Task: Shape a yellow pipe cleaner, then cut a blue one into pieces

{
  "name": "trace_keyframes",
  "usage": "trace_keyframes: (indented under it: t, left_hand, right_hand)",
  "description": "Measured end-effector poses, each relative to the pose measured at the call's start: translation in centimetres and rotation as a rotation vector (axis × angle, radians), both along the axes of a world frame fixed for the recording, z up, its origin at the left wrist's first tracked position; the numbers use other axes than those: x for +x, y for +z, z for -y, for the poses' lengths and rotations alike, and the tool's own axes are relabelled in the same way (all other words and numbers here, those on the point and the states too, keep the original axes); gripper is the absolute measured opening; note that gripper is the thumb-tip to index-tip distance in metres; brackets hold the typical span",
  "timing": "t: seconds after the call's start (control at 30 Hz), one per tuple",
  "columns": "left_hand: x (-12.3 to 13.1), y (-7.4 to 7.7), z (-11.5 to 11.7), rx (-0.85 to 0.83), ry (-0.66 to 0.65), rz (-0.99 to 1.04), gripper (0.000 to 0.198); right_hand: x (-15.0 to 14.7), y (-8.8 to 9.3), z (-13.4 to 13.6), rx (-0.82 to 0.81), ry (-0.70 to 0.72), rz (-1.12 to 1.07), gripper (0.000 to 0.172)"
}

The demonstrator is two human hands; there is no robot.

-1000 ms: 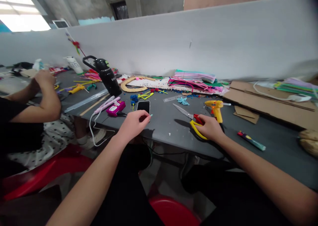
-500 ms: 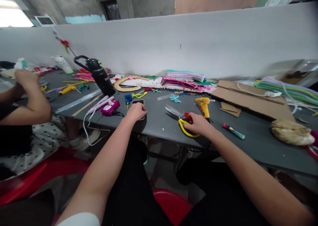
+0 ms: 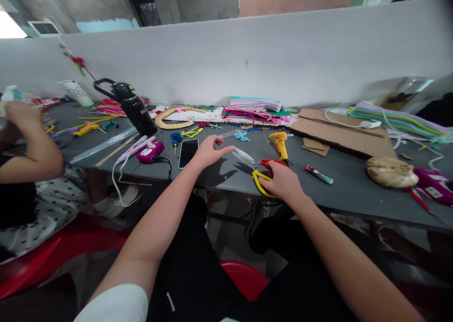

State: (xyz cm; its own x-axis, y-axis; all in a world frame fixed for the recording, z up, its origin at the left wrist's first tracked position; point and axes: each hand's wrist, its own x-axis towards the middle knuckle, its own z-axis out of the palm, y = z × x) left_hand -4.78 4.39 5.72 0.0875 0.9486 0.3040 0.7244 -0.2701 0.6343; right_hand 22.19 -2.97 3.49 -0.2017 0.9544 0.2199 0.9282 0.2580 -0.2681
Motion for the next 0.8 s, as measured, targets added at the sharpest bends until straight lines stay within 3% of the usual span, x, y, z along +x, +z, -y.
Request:
trace_keyframes:
  t: [0.2, 0.43, 0.63, 0.8]
  left_hand:
    - [1.1, -1.1, -0.7, -0.057, 0.028, -0.072, 0.059]
    - [0.3, -1.8, -1.9, 0.047, 0.149, -0.003, 0.027]
    - [0.5, -2.5, -4.0, 0.074, -0.026, -0.061, 0.042]
    - [2.6, -2.5, -7.1, -0.011, -0.057, -0.189, 0.018]
  right_hand:
    - [0.4, -0.5, 0.7, -0.005, -0.011, -0.001, 0.035]
    - [0.8, -0.4, 0.8, -0.018, -0.052, 0.008, 0.030]
    - [1.4, -0.4, 0.4, -0.056, -0.142, -0.026, 0.029]
    - [1.5, -0.6, 0.3, -0.060, -0.156, -0.058, 0.028]
